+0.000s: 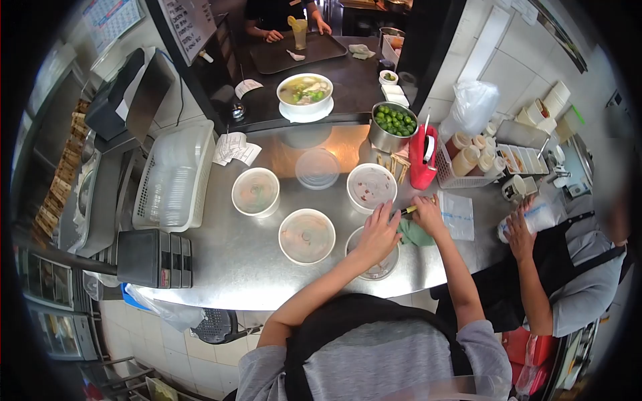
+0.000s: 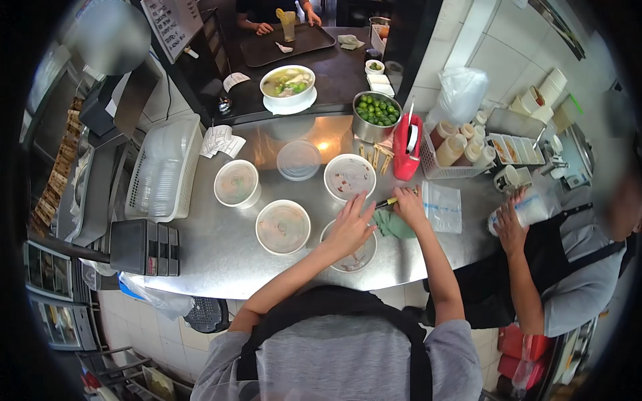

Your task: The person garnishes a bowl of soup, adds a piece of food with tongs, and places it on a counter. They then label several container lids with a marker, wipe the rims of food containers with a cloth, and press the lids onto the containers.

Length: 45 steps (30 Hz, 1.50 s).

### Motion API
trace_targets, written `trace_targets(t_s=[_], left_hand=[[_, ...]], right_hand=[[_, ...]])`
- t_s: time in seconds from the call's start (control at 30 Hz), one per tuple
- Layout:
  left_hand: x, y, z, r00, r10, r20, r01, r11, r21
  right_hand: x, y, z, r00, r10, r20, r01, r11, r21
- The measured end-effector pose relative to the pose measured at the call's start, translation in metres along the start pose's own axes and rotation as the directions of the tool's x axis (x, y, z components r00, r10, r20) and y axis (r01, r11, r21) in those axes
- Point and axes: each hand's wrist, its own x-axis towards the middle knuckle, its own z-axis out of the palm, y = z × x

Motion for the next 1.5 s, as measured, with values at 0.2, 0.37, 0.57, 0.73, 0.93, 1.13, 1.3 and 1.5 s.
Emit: trace_targets(t_s=[0.2, 0.37, 0.57, 0.73, 0.93, 1.13, 1.3, 1.5], left_hand=[[0.022, 0.006, -0.018, 0.945, -0.159, 0.285, 0.152, 0.987, 0.048], [0.016, 0.01, -0.051, 0.815, 0.053, 0.577, 0.436, 0.6, -0.67], [0.011, 0.037, -0.054, 0.792, 0.148, 0.593, 0.584, 0.101, -0.805], [-0.006, 0.039, -0.039, 0.897, 0.015, 0.441, 0.398, 0.407, -0.822], [-0.029, 0.023, -0.058, 0.941, -0.205, 0.268, 0.304, 0.859, -0.411], [0.026, -0.13, -0.012, 0.908, -0.4, -0.122, 0.334, 0.87, -0.363], [0.04, -0.136, 0.005, 0.729, -0.596, 0.338, 0.638, 0.411, -0.651], [0.035, -0.109, 0.004, 0.643, -0.572, 0.51, 0.703, 0.177, -0.689]], right_hand=[[0.0, -0.05, -0.13, 0.957, -0.29, -0.002, 0.277, 0.91, 0.31], [-0.01, -0.048, -0.181, 0.984, -0.061, 0.169, -0.119, 0.484, 0.867], [0.0, -0.131, -0.16, 0.983, 0.152, 0.104, 0.051, -0.77, 0.636], [-0.006, -0.118, -0.161, 0.971, -0.124, 0.204, -0.215, -0.826, 0.521], [-0.028, -0.02, -0.21, 0.828, 0.53, -0.183, 0.543, -0.678, 0.495], [-0.009, -0.045, -0.218, 0.69, 0.722, -0.045, 0.621, -0.56, 0.549], [0.032, -0.041, -0.128, 0.923, 0.383, -0.031, 0.302, -0.673, 0.676], [0.083, -0.068, -0.027, 0.906, 0.422, 0.004, 0.077, -0.176, 0.981]])
